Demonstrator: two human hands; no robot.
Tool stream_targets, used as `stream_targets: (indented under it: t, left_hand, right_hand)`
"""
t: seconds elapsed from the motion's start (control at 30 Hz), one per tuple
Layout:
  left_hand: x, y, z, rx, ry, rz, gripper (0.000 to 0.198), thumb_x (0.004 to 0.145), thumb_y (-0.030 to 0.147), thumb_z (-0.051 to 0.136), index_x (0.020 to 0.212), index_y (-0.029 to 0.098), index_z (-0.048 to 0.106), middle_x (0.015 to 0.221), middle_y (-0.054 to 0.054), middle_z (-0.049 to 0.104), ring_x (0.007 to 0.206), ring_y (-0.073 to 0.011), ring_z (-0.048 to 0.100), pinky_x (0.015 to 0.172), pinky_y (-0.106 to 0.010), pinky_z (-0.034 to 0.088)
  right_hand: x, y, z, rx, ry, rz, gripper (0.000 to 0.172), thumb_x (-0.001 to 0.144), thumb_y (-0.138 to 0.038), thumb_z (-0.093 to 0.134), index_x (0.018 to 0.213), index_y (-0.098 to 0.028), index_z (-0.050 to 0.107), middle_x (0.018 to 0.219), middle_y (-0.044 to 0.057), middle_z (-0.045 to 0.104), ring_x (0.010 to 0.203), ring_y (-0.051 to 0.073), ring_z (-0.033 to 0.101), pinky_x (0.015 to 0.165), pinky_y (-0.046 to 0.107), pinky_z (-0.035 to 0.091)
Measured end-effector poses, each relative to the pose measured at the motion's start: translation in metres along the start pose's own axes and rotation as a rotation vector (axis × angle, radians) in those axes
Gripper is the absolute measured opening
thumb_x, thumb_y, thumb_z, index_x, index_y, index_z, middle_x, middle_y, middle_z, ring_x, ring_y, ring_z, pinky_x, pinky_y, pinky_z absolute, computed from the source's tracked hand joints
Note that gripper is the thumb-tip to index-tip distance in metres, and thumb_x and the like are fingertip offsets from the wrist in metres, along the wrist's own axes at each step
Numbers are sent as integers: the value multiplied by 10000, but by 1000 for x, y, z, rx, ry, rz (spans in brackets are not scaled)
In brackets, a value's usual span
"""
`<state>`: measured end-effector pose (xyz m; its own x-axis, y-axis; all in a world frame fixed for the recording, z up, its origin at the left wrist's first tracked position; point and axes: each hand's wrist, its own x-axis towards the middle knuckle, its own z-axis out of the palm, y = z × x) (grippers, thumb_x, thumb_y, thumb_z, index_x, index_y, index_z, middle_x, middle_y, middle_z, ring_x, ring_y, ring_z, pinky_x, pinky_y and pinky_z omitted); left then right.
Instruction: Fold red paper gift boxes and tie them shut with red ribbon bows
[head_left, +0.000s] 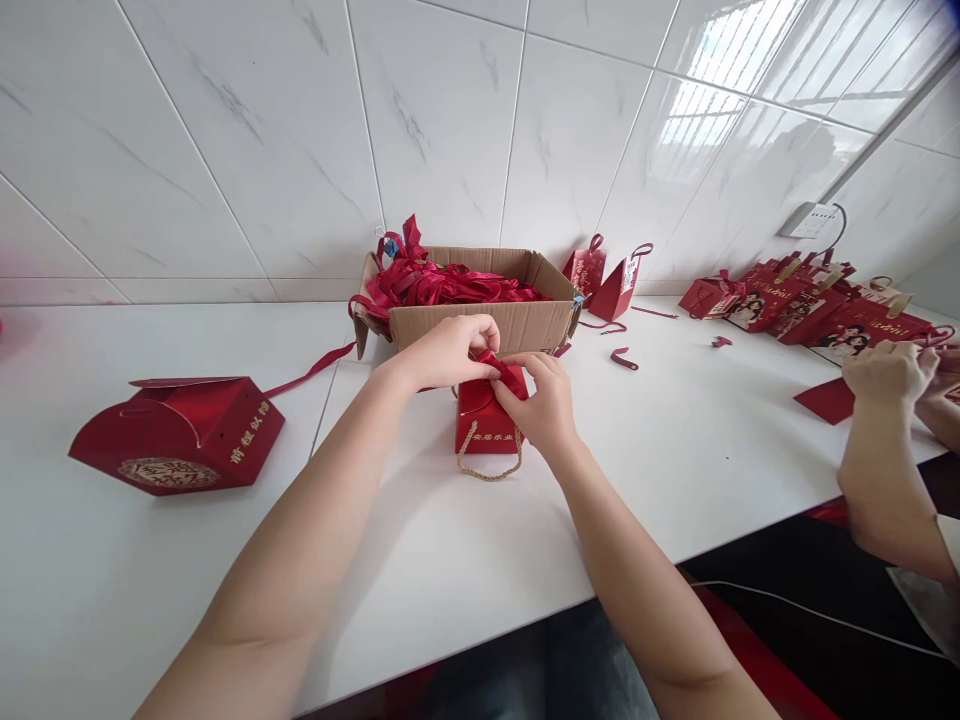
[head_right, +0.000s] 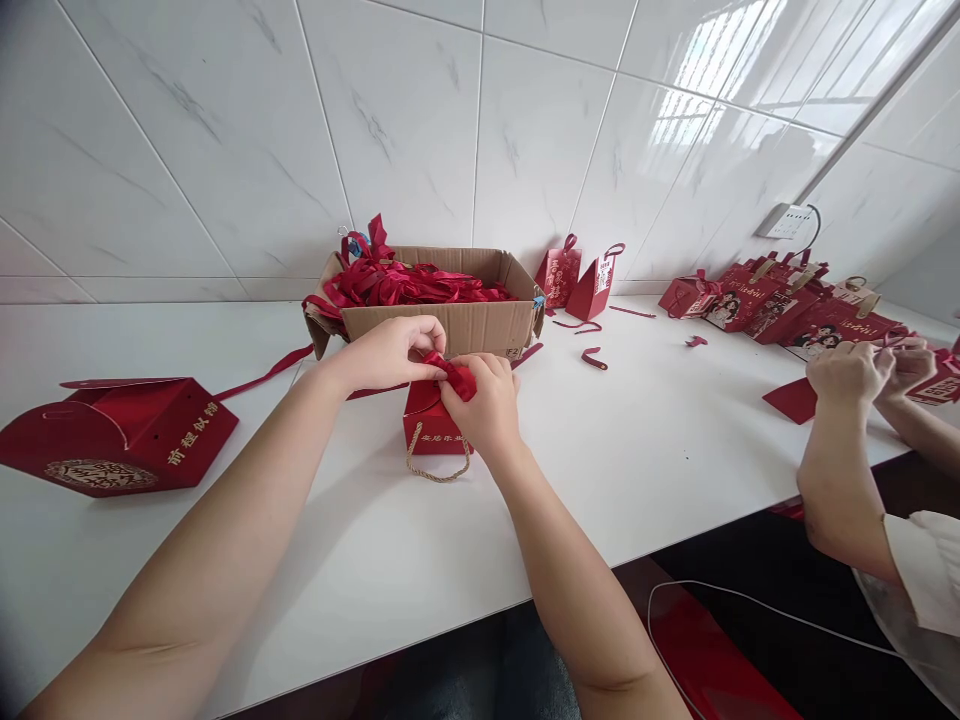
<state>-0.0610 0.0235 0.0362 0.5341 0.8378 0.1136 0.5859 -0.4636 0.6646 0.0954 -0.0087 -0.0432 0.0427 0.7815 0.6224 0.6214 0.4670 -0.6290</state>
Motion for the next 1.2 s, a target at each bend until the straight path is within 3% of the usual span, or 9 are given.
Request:
stream_targets:
  t: [0.33, 0.57, 0.7, 0.87, 1.2]
  left_hand:
    - [-1, -1, 0, -58, -22, -97, 317, 728, 299, 668, 915, 238, 419, 867, 10, 715, 754, -172, 617, 634, -286, 439]
    - [1, -2, 0, -23, 3, -26, 268, 737, 276, 656, 875, 228, 431, 815, 26, 693, 727, -149, 583, 644, -270, 427]
    - [1, -3, 0, -13, 26, 25, 249, 746, 261, 647, 886, 222, 446, 808, 28, 681, 725, -141, 578, 660, -265, 421]
    - [0, -4, 0, -51, 15, 60, 242, 754, 227, 630, 916, 225, 449, 819, 29, 690, 762, -146, 607, 720, -281, 439]
    - [3, -7, 2, -182, 7, 100, 273, 743, 174, 625, 952, 215, 454, 826, 11, 676, 768, -134, 602, 694, -263, 456]
  right_hand:
    - [0, 0, -2, -9, -26, -32, 210, 789, -247, 614, 991, -235, 673, 967, 52, 722, 969, 256, 618, 894, 461, 422]
    - [-1, -4, -4, 3, -66, 41, 198, 813, -256, 597, 1006, -245, 641, 910, 16, 744, 920, 223, 674, 992, 514, 321]
    - [1, -3, -5, 167, -84, 152, 219, 789, -274, 625, 1003, -242, 659, 887, 25, 750, 921, 227, 686, 990, 506, 377]
    - [4, 0, -7, 426, -154, 311, 232, 771, -298, 628, 983, -216, 678, 885, 42, 739, 887, 211, 684, 849, 397, 514]
    - [6, 3, -7, 742, -213, 365, 259, 763, -349, 632, 979, -209, 605, 810, -2, 664, 766, 148, 636, 760, 318, 521]
